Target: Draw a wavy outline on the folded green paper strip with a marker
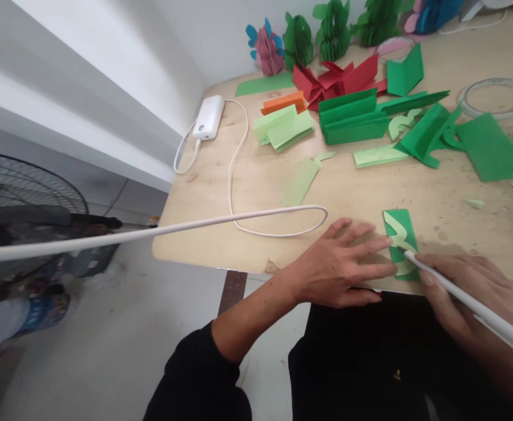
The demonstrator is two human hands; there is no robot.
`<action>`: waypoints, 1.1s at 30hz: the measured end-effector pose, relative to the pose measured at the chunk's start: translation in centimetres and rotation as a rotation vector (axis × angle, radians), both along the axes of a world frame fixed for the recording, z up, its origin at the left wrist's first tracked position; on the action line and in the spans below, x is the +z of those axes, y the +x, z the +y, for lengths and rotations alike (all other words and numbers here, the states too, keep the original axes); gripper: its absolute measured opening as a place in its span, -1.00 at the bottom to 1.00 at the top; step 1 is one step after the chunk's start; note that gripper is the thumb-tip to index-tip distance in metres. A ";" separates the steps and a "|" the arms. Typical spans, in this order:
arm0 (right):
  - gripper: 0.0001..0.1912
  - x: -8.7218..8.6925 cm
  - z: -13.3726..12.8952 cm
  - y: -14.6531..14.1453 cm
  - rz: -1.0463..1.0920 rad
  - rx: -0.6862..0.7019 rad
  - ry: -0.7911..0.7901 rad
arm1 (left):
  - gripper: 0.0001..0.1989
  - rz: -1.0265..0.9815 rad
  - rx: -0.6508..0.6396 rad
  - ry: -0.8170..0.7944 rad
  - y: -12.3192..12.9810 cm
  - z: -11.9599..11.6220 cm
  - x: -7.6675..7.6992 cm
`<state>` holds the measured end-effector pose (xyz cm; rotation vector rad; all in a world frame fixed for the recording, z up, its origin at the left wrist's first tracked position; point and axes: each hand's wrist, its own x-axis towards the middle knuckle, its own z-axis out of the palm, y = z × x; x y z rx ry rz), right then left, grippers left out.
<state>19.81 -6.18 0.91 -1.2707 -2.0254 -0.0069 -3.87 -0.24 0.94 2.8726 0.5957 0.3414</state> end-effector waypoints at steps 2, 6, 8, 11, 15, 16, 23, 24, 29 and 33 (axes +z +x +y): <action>-0.70 0.1 0.0 -0.1 0.005 -0.009 -0.010 | -0.50 0.010 -0.002 0.004 0.0 0.0 0.0; -0.77 0.6 0.0 -0.2 -0.027 -0.057 -0.066 | -0.51 0.010 -0.003 -0.004 0.0 0.0 0.1; -0.81 1.0 0.0 -0.2 -0.066 -0.110 -0.097 | -0.52 0.006 -0.003 -0.014 0.0 0.0 0.2; -0.84 1.3 0.1 -0.4 -0.086 -0.125 -0.131 | -0.53 -0.002 -0.004 -0.028 -0.1 0.1 0.3; -0.83 1.1 0.2 -0.7 -0.044 -0.096 -0.149 | -0.52 -0.003 -0.005 -0.040 -0.1 0.1 0.3; -0.83 1.0 0.2 -0.7 -0.039 -0.100 -0.152 | -0.51 -0.004 -0.004 -0.041 -0.1 0.1 0.2; -0.82 0.7 0.1 -0.7 -0.068 -0.121 -0.157 | -0.52 -0.021 0.002 -0.046 -0.1 0.1 0.2; -0.82 0.6 0.1 -0.7 -0.065 -0.124 -0.158 | -0.53 -0.024 0.003 -0.046 -0.1 0.1 0.2; -0.83 0.6 0.1 -0.8 -0.045 -0.108 -0.164 | -0.53 -0.028 0.005 -0.044 -0.1 0.1 0.2; -0.80 0.7 0.1 -0.9 -0.062 -0.114 -0.153 | -0.53 -0.016 0.003 -0.046 -0.1 0.1 0.2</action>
